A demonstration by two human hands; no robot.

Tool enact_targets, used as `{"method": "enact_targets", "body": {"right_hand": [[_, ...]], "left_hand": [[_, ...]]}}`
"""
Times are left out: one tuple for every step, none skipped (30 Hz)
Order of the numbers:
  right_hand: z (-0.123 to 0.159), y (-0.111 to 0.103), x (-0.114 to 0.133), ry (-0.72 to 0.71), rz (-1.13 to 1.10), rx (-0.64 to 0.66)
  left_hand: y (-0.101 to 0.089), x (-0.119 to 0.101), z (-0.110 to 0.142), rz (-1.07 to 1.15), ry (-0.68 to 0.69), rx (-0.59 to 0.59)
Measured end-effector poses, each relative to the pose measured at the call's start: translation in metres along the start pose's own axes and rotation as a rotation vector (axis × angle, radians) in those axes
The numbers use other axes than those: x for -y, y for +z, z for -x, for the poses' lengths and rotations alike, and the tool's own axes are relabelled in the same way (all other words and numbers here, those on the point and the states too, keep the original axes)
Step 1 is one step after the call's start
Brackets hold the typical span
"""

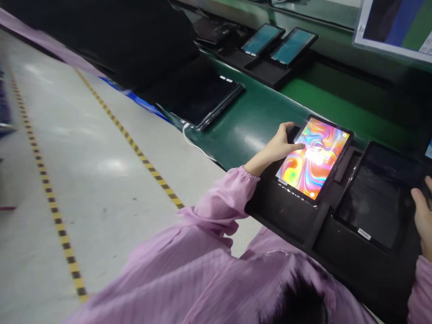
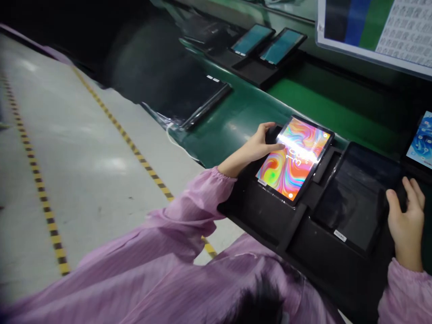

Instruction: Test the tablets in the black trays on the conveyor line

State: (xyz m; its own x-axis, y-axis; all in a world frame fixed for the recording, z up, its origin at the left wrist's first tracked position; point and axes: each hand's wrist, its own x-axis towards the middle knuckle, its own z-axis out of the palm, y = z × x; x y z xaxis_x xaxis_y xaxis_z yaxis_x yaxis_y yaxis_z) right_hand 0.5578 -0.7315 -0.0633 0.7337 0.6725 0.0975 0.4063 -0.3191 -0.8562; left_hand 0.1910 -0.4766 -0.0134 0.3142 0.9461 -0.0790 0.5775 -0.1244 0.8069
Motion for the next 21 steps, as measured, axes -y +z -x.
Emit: {"method": "enact_targets", "body": {"right_hand": [[0.001, -0.001, 0.002, -0.014, 0.014, 0.015], [0.003, -0.002, 0.004, -0.030, 0.029, 0.031], [0.004, -0.002, 0.006, -0.047, 0.044, 0.046], [0.005, -0.002, 0.007, -0.064, 0.057, 0.057], [0.005, -0.002, 0.009, -0.076, 0.065, 0.069], [0.006, -0.002, 0.010, -0.086, 0.069, 0.081], [0.006, -0.001, 0.011, -0.092, 0.068, 0.093], [0.006, -0.001, 0.011, -0.092, 0.066, 0.100], [0.006, -0.001, 0.011, -0.093, 0.064, 0.102], [0.006, 0.000, 0.011, -0.095, 0.063, 0.105], [0.006, 0.000, 0.011, -0.099, 0.061, 0.107], [0.006, 0.000, 0.011, -0.104, 0.058, 0.109], [0.006, 0.000, 0.011, -0.107, 0.056, 0.112], [0.006, 0.000, 0.011, -0.109, 0.055, 0.116], [0.006, 0.000, 0.012, -0.106, 0.056, 0.120], [0.006, 0.000, 0.012, -0.101, 0.059, 0.123], [0.007, -0.001, 0.013, -0.093, 0.061, 0.125], [0.007, -0.001, 0.014, -0.085, 0.061, 0.126], [0.007, -0.001, 0.015, -0.078, 0.058, 0.129], [0.007, -0.001, 0.015, -0.073, 0.050, 0.133], [0.008, -0.001, 0.016, -0.069, 0.043, 0.138]], "left_hand": [[0.002, -0.001, -0.002, -0.037, -0.006, 0.002], [0.004, -0.001, -0.003, -0.079, 0.000, -0.001], [0.006, 0.000, -0.002, -0.124, 0.022, -0.010], [0.007, 0.000, 0.000, -0.165, 0.059, -0.027], [0.009, 0.001, 0.004, -0.198, 0.107, -0.047], [0.010, 0.001, 0.007, -0.228, 0.158, -0.065], [0.012, 0.000, 0.010, -0.257, 0.201, -0.073], [0.014, -0.001, 0.013, -0.286, 0.232, -0.068], [0.015, -0.002, 0.015, -0.313, 0.248, -0.052], [0.017, -0.003, 0.016, -0.333, 0.250, -0.033], [0.017, -0.004, 0.015, -0.347, 0.241, -0.010], [0.017, -0.004, 0.014, -0.353, 0.226, 0.014], [0.015, -0.004, 0.012, -0.347, 0.212, 0.038], [0.012, -0.002, 0.010, -0.325, 0.203, 0.063], [0.008, 0.001, 0.007, -0.284, 0.199, 0.089], [0.003, 0.004, 0.005, -0.229, 0.200, 0.115], [-0.001, 0.008, 0.003, -0.165, 0.204, 0.135], [-0.005, 0.012, 0.001, -0.100, 0.205, 0.142], [-0.008, 0.016, -0.001, -0.042, 0.202, 0.138], [-0.010, 0.019, -0.002, 0.002, 0.195, 0.127], [-0.010, 0.021, -0.003, 0.032, 0.189, 0.110]]}}
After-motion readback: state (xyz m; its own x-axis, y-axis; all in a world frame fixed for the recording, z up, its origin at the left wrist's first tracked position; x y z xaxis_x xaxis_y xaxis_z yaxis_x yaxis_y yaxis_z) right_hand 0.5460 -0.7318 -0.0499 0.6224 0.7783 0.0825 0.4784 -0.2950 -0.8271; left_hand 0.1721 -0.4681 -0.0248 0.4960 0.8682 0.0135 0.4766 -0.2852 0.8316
